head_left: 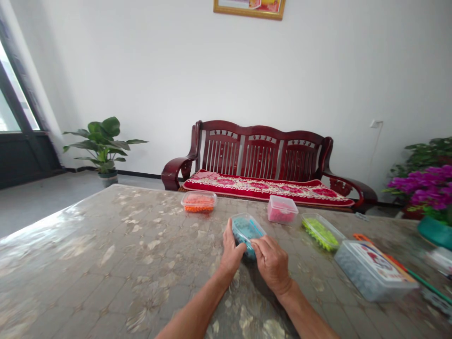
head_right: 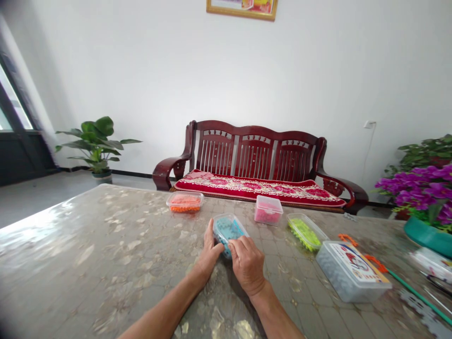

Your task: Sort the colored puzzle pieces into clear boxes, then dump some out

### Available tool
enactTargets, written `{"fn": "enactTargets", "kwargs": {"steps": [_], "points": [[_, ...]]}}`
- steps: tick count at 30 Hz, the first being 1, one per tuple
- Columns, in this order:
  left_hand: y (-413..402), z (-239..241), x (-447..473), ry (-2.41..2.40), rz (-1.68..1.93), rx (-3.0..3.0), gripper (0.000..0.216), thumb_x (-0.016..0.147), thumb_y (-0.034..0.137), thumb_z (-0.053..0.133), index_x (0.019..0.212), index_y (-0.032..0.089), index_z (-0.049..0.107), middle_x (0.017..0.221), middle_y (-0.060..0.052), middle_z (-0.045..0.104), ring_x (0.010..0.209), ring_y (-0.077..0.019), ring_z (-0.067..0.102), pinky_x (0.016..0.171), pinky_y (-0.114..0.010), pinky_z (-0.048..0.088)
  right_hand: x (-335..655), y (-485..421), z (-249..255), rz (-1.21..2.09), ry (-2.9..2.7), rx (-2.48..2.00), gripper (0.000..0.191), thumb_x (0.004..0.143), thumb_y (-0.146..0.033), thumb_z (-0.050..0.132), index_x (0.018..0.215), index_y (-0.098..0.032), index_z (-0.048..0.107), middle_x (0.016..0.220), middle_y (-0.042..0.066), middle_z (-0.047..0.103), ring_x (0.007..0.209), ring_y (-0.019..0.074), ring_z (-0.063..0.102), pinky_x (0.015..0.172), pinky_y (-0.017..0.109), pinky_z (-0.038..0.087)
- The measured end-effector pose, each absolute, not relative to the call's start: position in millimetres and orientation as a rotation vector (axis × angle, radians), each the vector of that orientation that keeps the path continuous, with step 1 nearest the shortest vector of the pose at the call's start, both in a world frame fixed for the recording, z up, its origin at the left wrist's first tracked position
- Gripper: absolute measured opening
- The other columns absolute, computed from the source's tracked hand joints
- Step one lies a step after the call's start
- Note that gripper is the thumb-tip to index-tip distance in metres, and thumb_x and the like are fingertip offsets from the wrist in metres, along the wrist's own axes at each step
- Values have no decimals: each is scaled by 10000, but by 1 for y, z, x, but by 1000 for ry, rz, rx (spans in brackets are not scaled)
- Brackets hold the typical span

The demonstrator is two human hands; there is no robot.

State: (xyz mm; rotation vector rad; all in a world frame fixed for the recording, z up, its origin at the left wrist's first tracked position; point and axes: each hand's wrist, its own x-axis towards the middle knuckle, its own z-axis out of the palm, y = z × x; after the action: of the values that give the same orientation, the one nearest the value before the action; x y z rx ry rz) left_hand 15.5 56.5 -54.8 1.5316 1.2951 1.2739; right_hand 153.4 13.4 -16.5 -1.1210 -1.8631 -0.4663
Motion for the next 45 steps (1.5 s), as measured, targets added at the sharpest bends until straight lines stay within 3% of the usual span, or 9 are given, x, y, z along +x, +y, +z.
{"fn": "enactTargets", "kwargs": {"steps": [5,11,21,24,27,32,36,42,45], "points": [[57,-55,19,1362,1255,1574,917,681,142,476,1517,134,99,1604,-121,184,1501,-230,103,1226,-375,136,164,24,-10,-362,-1668,-1140,251,988,-256,447,897,-203,675,769,36,670,745,149,620,723,253,461],[56,-55,18,1368,1213,1619,834,691,132,456,1492,108,228,1581,-138,230,1490,-242,148,1225,-386,126,198,48,-15,-177,-1277,-1191,352,950,-446,464,871,-177,678,806,72,682,759,181,632,751,306,492],[81,-71,3,1414,1355,1393,611,893,277,412,1466,120,268,1552,-167,318,1438,-233,324,1175,-378,288,241,66,-64,450,-746,-1312,503,817,-636,501,869,-157,648,673,21,653,545,170,586,480,271,474],[86,-71,-2,1423,1342,1346,576,910,276,406,1455,130,296,1544,-157,355,1412,-220,378,1152,-346,330,246,70,-76,382,-805,-1352,546,847,-623,456,1020,-141,645,810,66,701,592,179,618,494,274,480],[91,-67,-7,1444,1294,1397,501,899,279,436,1381,140,430,1447,-142,504,1337,-233,482,1105,-355,397,251,75,-85,187,-905,-1396,539,881,-560,424,1146,-131,616,907,96,708,728,210,647,615,315,508],[106,-53,-17,1461,1232,1486,414,897,279,412,1254,147,575,1315,-114,626,1269,-240,542,1068,-372,424,256,80,-92,10,-976,-1462,470,847,-486,459,1103,-136,641,1076,161,662,1017,290,593,863,427,458],[120,-38,-20,1442,1169,1587,416,911,333,372,1177,146,632,1287,-101,646,1247,-232,551,1064,-353,409,248,75,-82,-149,-1047,-1498,421,856,-438,461,1109,-152,638,1095,164,639,1042,304,555,909,465,406],[135,-29,-15,1459,985,1745,342,875,323,409,791,174,705,898,-65,755,949,-245,662,881,-305,475,216,53,-53,-610,-1437,-1493,298,940,-342,449,1141,-206,622,1098,109,646,1020,257,533,864,391,388],[135,-30,-15,1509,938,1774,335,876,292,405,766,177,700,854,-55,754,915,-233,664,825,-272,469,209,47,-45,-643,-1509,-1514,250,937,-320,468,1062,-206,653,1064,100,664,991,253,534,836,376,390]]}}
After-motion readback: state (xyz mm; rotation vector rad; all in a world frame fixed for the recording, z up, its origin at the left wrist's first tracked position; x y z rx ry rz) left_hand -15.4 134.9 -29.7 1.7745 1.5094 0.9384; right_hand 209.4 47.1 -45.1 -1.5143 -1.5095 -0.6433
